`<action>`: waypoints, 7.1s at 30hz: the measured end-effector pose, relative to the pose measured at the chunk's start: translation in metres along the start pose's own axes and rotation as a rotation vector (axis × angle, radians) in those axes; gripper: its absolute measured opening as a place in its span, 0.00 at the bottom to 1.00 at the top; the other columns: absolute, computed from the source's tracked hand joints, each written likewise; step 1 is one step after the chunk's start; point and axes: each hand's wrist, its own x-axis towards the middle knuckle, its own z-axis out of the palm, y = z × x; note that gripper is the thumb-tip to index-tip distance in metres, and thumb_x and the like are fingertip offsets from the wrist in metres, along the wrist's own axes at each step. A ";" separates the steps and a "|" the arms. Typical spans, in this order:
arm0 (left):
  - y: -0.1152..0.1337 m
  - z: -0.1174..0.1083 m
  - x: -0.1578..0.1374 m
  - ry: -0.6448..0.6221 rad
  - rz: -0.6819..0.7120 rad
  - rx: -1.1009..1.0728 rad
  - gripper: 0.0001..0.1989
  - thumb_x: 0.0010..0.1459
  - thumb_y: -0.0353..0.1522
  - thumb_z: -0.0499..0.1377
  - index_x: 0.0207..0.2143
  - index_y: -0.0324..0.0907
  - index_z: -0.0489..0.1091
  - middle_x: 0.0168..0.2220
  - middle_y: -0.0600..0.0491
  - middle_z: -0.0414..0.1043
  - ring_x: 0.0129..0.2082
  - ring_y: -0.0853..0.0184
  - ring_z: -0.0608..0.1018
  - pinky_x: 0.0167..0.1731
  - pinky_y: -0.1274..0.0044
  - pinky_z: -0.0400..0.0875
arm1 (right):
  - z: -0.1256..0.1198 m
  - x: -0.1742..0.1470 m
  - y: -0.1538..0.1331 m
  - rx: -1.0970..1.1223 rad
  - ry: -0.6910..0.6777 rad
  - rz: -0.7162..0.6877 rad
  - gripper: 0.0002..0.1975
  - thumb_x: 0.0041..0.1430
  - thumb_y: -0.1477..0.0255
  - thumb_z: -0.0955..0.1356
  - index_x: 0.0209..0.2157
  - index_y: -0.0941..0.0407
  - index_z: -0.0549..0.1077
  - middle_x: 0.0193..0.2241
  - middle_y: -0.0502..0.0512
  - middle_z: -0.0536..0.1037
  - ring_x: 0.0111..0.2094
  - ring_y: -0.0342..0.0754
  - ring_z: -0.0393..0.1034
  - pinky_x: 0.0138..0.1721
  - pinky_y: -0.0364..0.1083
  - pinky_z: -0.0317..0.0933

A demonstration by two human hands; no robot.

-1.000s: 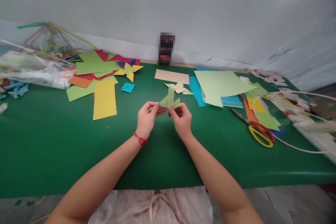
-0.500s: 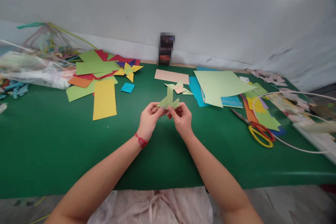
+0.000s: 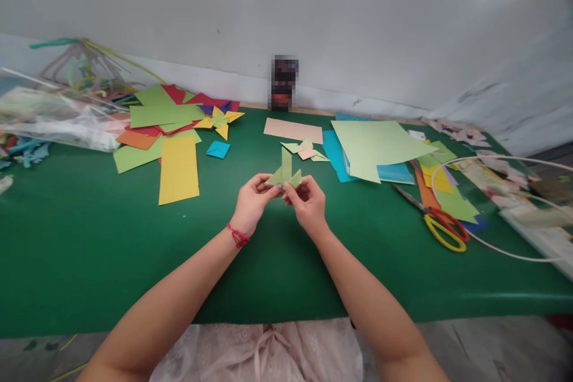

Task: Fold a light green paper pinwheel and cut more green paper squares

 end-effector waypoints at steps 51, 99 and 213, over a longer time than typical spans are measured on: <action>-0.001 -0.009 0.009 0.001 -0.029 0.012 0.12 0.52 0.39 0.57 0.33 0.40 0.66 0.28 0.51 0.76 0.29 0.65 0.79 0.34 0.72 0.73 | -0.012 0.011 0.011 -0.141 -0.084 0.050 0.09 0.51 0.64 0.68 0.26 0.56 0.68 0.19 0.48 0.72 0.22 0.43 0.67 0.26 0.43 0.63; -0.001 -0.014 0.009 -0.074 -0.180 0.133 0.15 0.43 0.38 0.64 0.33 0.37 0.72 0.32 0.51 0.74 0.33 0.69 0.75 0.38 0.74 0.70 | -0.039 0.024 0.012 -0.610 -0.365 -0.495 0.08 0.54 0.72 0.66 0.33 0.45 0.76 0.46 0.52 0.68 0.47 0.51 0.61 0.46 0.53 0.61; -0.016 0.002 0.002 -0.056 -0.042 0.063 0.12 0.47 0.38 0.61 0.31 0.39 0.68 0.31 0.52 0.75 0.34 0.65 0.77 0.40 0.70 0.71 | -0.002 0.011 0.018 0.032 -0.053 0.122 0.11 0.49 0.63 0.67 0.32 0.56 0.70 0.30 0.51 0.71 0.33 0.45 0.68 0.34 0.44 0.64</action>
